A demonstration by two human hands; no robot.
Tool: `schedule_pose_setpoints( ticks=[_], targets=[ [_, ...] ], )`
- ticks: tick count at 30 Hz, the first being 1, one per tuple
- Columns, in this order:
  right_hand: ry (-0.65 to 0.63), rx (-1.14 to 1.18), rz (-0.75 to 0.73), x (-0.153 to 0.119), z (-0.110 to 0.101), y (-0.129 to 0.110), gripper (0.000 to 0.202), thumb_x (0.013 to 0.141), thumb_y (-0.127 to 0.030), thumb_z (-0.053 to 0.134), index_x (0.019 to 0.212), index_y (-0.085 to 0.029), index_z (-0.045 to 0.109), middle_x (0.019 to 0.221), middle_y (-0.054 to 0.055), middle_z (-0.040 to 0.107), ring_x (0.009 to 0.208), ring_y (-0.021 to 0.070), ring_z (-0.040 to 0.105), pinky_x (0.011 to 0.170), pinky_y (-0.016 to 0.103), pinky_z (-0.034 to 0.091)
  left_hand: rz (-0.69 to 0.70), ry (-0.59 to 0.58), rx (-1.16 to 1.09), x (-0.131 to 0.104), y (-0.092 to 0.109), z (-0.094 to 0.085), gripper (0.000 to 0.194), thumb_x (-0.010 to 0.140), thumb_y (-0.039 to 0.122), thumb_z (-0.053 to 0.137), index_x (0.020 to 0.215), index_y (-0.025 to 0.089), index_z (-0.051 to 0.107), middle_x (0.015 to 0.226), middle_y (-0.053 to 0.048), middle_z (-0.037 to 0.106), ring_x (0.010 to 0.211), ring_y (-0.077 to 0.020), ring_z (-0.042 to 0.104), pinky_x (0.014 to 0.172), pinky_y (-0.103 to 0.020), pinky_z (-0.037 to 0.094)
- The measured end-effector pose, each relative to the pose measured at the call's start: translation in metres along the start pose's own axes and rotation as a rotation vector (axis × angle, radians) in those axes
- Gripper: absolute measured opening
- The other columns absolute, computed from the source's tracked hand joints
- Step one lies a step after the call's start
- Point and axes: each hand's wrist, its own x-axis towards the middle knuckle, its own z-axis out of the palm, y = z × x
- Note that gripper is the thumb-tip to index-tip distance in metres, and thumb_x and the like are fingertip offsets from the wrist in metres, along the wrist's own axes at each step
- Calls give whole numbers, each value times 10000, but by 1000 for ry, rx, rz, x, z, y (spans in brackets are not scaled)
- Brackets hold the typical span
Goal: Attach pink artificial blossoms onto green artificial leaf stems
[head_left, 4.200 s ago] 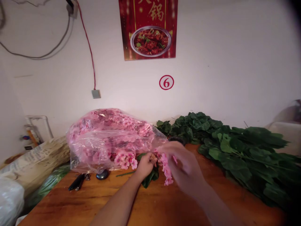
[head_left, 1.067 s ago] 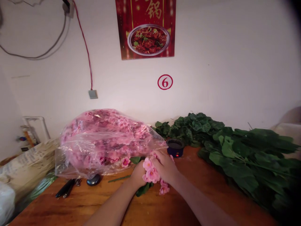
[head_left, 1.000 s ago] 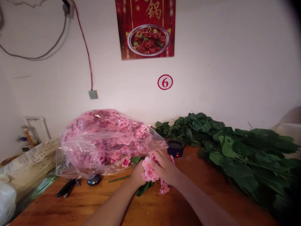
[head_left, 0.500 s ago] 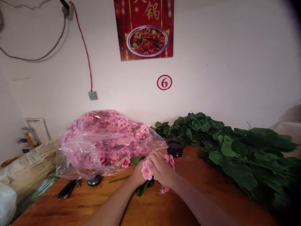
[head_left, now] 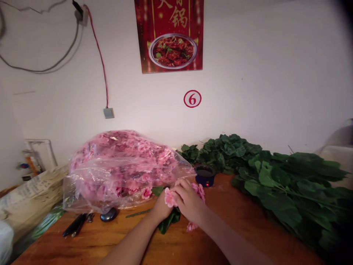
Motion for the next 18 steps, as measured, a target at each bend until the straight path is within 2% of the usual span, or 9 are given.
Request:
schedule_pose_setpoints(
  ticks=[6, 9, 12, 15, 18],
  targets=[
    [-40, -26, -41, -1, -7, -8, 302, 766, -221, 632, 1065, -255, 630, 1026, 57, 526, 997, 221, 479, 906, 362, 399, -30, -5, -31, 1, -3, -1, 193, 780, 228, 512, 895, 153, 647, 938, -59, 660, 889, -205, 564, 842, -310, 442],
    [-53, -28, -79, 0, -2, 1, 230, 796, -123, 542, 943, -244, 672, 954, 50, 555, 933, 202, 498, 838, 337, 418, -69, 11, -83, 3, -2, 0, 191, 799, 232, 489, 853, 140, 646, 849, -53, 655, 798, -182, 566, 756, -281, 455],
    [-31, -3, -129, 2, 4, 12, 297, 770, -31, 477, 792, -235, 692, 860, 41, 588, 858, 189, 506, 756, 318, 421, -97, 10, -146, 4, -3, 2, 162, 780, 237, 528, 778, 119, 639, 758, -38, 641, 710, -157, 547, 662, -247, 439],
    [86, 96, -111, 6, 0, 23, 328, 752, -22, 467, 782, -244, 706, 854, 36, 624, 856, 183, 527, 762, 320, 431, -162, 35, -218, 6, -6, 3, 148, 729, 245, 601, 766, 108, 642, 721, -23, 639, 663, -141, 541, 622, -228, 423],
    [312, 194, 43, 13, -19, 38, 321, 749, -42, 450, 759, -234, 708, 860, 33, 642, 866, 173, 559, 812, 327, 444, -289, 26, -233, 7, -11, 3, 200, 709, 290, 632, 780, 105, 663, 646, -13, 631, 570, -123, 533, 562, -219, 403]
  ],
)
